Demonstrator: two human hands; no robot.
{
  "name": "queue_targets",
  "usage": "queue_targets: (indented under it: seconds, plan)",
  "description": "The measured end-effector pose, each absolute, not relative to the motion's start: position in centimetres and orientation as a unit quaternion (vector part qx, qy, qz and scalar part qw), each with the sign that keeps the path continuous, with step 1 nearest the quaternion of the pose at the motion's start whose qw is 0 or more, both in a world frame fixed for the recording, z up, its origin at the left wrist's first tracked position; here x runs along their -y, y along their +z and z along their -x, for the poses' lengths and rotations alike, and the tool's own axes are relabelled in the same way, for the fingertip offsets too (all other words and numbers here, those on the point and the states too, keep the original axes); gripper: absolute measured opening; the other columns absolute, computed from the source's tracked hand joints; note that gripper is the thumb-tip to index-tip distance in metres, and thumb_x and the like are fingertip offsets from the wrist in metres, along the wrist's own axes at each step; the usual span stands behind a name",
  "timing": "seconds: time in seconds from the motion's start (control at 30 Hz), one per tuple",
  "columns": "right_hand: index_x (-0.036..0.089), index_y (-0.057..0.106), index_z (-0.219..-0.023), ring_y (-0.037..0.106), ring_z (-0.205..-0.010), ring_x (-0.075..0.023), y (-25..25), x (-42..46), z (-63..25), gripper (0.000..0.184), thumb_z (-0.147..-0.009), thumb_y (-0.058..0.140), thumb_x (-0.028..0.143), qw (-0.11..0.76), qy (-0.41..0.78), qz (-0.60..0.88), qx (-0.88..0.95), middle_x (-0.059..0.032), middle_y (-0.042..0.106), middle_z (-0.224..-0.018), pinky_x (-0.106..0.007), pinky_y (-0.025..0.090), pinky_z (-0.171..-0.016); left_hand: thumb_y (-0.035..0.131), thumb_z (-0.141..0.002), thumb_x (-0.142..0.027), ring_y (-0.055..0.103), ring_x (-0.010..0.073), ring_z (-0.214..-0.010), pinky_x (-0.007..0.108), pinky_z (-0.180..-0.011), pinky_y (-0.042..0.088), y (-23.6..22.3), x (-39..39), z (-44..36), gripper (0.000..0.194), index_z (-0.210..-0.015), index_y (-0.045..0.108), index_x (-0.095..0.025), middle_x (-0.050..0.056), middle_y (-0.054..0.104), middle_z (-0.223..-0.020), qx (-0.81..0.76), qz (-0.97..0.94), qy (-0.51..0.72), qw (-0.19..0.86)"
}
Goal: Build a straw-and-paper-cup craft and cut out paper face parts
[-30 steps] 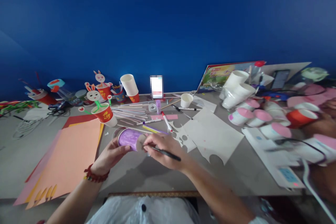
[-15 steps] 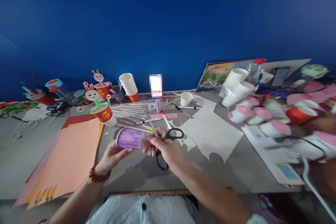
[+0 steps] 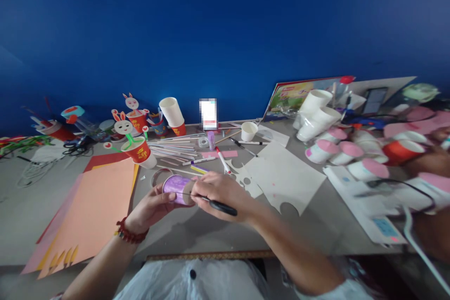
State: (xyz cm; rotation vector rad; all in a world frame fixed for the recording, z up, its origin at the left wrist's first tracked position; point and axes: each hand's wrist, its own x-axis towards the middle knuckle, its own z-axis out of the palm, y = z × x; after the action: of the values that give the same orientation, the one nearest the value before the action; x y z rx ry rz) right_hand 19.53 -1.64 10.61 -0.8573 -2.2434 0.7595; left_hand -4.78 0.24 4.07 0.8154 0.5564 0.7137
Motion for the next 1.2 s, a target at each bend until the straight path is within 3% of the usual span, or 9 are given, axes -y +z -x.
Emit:
queue_targets:
  seconds: [0.2,0.3,0.4,0.57,0.73,0.9,1.0,1.1,1.2]
  plan:
    - [0.021,0.054,-0.084,0.055,-0.052,-0.0105,8.5,2.0,-18.6,0.019,-0.096,0.055,0.035,0.399,0.575,0.392,0.597,-0.0003,0.070,-0.071,-0.023,0.042,-0.052,0.080,-0.079,-0.028,0.071,0.0185,-0.077,0.029,-0.080,0.054,3.4,-0.2,5.2,0.018,-0.092,0.079,-0.016,0.004,0.079,-0.085,-0.339,-0.545,0.392,0.659]
    - [0.021,0.052,-0.081,0.052,-0.045,-0.0103,7.4,1.9,-17.6,0.019,-0.088,0.061,0.036,0.456,0.647,0.388,0.473,-0.0007,0.071,-0.062,-0.022,0.037,-0.046,0.080,-0.078,-0.023,0.071,0.0210,-0.076,0.030,-0.078,0.053,3.5,-0.3,5.4,0.010,-0.087,0.081,-0.018,0.005,0.079,-0.082,-0.346,-0.663,0.396,0.533]
    - [0.021,0.051,-0.081,0.053,-0.045,-0.0106,6.9,2.0,-17.0,0.018,-0.085,0.062,0.033,0.479,0.668,0.399,0.406,-0.0011,0.071,-0.060,-0.022,0.035,-0.045,0.080,-0.076,-0.018,0.072,0.0233,-0.082,0.031,-0.083,0.053,3.6,-0.3,5.5,0.014,-0.090,0.082,-0.020,0.006,0.080,-0.088,-0.330,-0.714,0.406,0.465]
    - [0.020,0.053,-0.083,0.054,-0.053,-0.0109,8.0,2.7,-17.8,0.017,-0.094,0.055,0.034,0.442,0.590,0.412,0.535,0.0001,0.067,-0.068,-0.022,0.043,-0.052,0.078,-0.080,-0.024,0.069,0.0179,-0.070,0.027,-0.073,0.053,3.3,-0.2,5.1,0.010,-0.087,0.080,-0.017,0.004,0.078,-0.078,-0.340,-0.598,0.401,0.605]
    - [0.021,0.056,-0.079,0.060,-0.076,-0.0160,10.0,2.4,-19.2,0.020,-0.097,0.050,0.026,0.338,0.371,0.380,0.777,-0.0010,0.064,-0.078,-0.027,0.048,-0.072,0.080,-0.079,-0.028,0.073,0.0256,-0.094,0.037,-0.092,0.054,4.0,-0.1,4.4,0.028,-0.103,0.076,-0.015,0.010,0.079,-0.100,-0.266,-0.416,0.371,0.787]
    - [0.022,0.060,-0.086,0.063,-0.078,-0.0176,10.1,1.4,-19.3,0.018,-0.094,0.045,0.014,0.325,0.220,0.283,0.875,-0.0006,0.067,-0.077,-0.037,0.047,-0.098,0.078,-0.080,-0.020,0.074,0.0253,-0.096,0.040,-0.095,0.055,4.6,0.0,4.3,0.028,-0.107,0.076,-0.013,0.011,0.079,-0.104,-0.261,-0.338,0.346,0.835]
    - [0.022,0.060,-0.084,0.062,-0.077,-0.0170,10.1,1.4,-19.3,0.019,-0.094,0.046,0.015,0.314,0.245,0.291,0.870,-0.0004,0.067,-0.077,-0.036,0.047,-0.095,0.078,-0.080,-0.023,0.074,0.0261,-0.097,0.042,-0.096,0.055,4.5,0.1,4.4,0.032,-0.110,0.075,-0.014,0.011,0.078,-0.107,-0.275,-0.340,0.334,0.835]
    - [0.021,0.058,-0.082,0.060,-0.073,-0.0154,10.0,1.7,-19.4,0.016,-0.096,0.051,0.024,0.310,0.375,0.364,0.794,-0.0004,0.067,-0.077,-0.028,0.049,-0.073,0.078,-0.080,-0.027,0.072,0.0234,-0.096,0.036,-0.095,0.054,4.6,0.2,4.5,0.028,-0.106,0.077,-0.015,0.009,0.079,-0.102,-0.308,-0.410,0.351,0.783]
    - [0.021,0.056,-0.085,0.058,-0.060,-0.0125,9.3,1.9,-18.9,0.016,-0.096,0.054,0.032,0.365,0.536,0.399,0.648,0.0001,0.067,-0.073,-0.023,0.044,-0.055,0.076,-0.082,-0.029,0.072,0.0204,-0.086,0.030,-0.086,0.054,5.0,0.3,4.7,0.019,-0.097,0.079,-0.017,0.006,0.080,-0.093,-0.358,-0.547,0.368,0.662]
